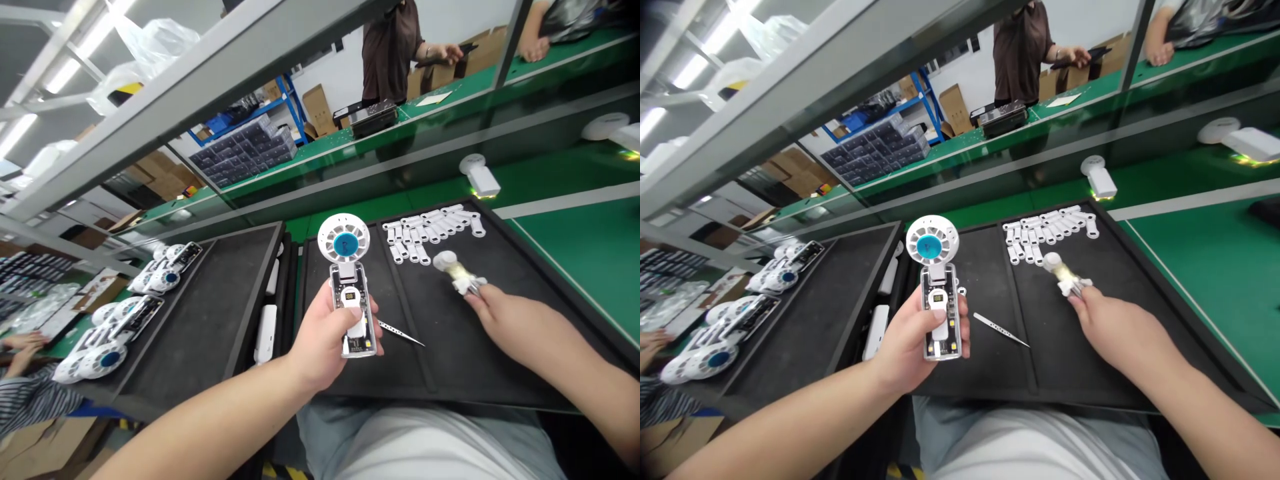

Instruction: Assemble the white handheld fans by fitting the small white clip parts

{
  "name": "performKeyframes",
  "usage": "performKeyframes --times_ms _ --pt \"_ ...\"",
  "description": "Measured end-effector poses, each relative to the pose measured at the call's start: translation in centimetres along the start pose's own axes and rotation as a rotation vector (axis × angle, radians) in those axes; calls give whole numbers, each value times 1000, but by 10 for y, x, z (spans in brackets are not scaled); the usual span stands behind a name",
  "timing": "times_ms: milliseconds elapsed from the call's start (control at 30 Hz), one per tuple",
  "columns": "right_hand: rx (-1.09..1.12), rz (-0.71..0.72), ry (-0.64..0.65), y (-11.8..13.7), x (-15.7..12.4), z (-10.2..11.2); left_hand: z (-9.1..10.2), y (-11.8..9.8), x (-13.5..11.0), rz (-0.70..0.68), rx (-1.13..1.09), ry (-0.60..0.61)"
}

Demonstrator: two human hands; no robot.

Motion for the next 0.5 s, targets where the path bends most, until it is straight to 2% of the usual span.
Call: performKeyframes --times_ms 200,300,400,500 --pt "-29 36 7 6 4 -4 4 -3 9 75 53 -49" --pt "27 79 51 17 -4 -3 21 -7 28 148 159 -204" --pt "146 137 124 30 -8 8 51 -14 70 178 292 -354" --pt "258 93 145 34 6 22 83 -33 131 115 414 -440"
Point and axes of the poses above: each hand's wrist, its own x-axis towards the middle knuckle, its own z-axis out of the back of the hand, y = z × x, the point moved 3 cm from there along x, towards the middle knuckle, and after that the axes turned 6 degrees about x, right-handed, at the moved point
